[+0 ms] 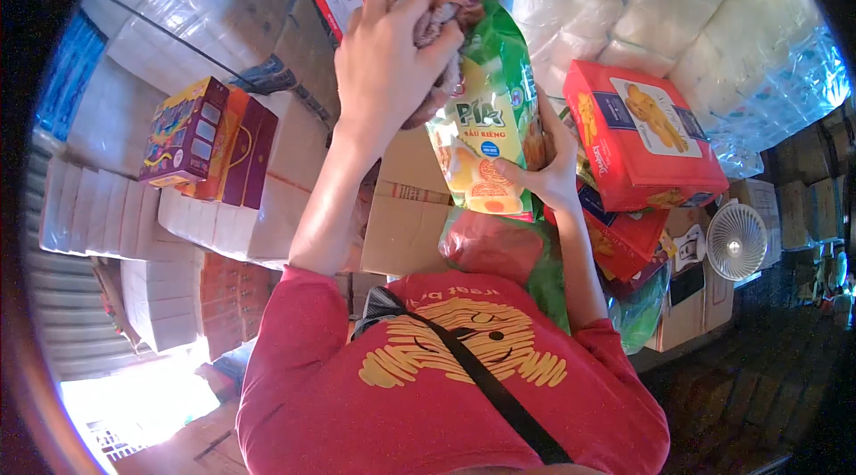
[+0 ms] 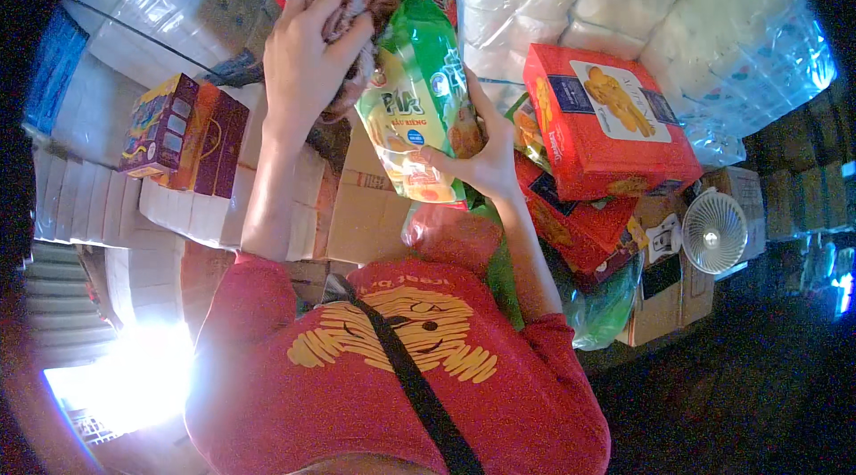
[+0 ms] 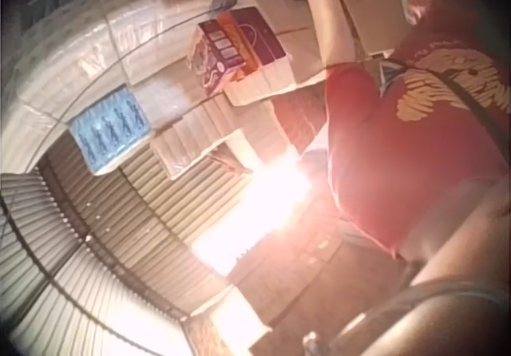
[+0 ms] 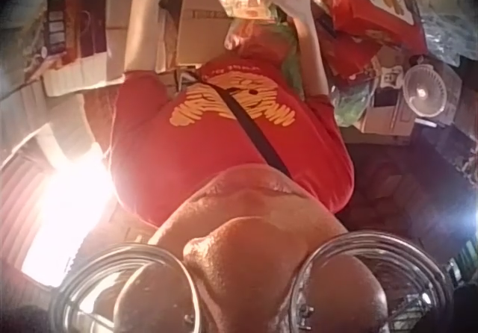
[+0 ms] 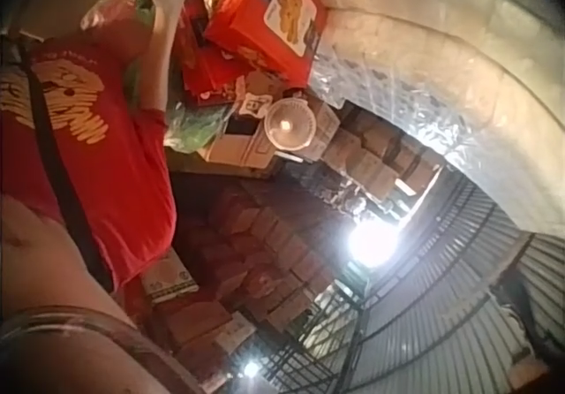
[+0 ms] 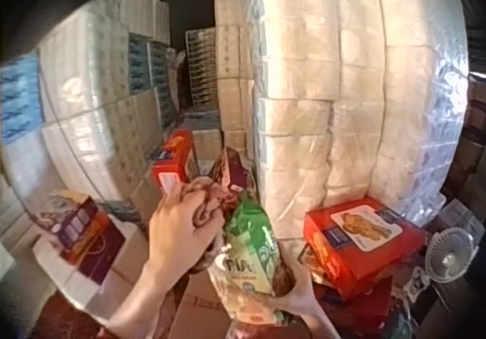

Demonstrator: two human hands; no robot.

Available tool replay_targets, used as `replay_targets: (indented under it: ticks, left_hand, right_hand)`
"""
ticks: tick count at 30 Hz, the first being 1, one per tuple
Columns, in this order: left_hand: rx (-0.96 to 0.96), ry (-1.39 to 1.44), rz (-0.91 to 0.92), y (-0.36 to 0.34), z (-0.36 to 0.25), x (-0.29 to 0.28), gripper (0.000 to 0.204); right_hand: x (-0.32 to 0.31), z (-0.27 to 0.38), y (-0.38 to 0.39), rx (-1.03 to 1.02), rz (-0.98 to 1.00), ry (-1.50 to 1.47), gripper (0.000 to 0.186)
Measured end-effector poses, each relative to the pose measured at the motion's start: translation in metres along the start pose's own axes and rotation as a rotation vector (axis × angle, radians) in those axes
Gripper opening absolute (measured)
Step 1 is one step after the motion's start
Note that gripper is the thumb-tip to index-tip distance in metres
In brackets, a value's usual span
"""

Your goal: Cleaning and wiping various boxes and bags of goods with a cloth in a storage area.

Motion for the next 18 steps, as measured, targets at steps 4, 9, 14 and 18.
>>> replay_targets:
  ticks: [4, 9, 14, 18]
  left_hand:
    - [0.104, 0.034, -0.067, 0.002, -0.016, -0.002, 0.025]
    - [0.035, 0.005, -0.023, 0.002, 0.004, 0.008, 0.025]
    - [0.175, 0.12, -0.051, 0.009, -0.015, -0.001, 0.03]
    - [0.092, 0.059, 0.08, -0.003, 0.004, 0.005, 0.03]
  right_hand:
    - [-0.003, 0.009, -0.001, 0.025, -0.012, 0.176, 0.09]
    - [-0.008, 0.02, 0.003, 0.06, -0.028, 0.11, 0.089]
    - [-0.009, 0.014, 0.005, 0.065, -0.029, 0.198, 0.091]
    - [-0.013, 0.02, 0.01, 0.026, -0.03, 0.184, 0.09]
Point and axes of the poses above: each hand's wrist, its own y-axis away from the middle knuckle, its own x-axis out of the palm, z = x × y, the point moved 5 cm from there along -y, towards the middle knuckle, and after that the axes turned 6 degrees about z, right-handed, at the moved point
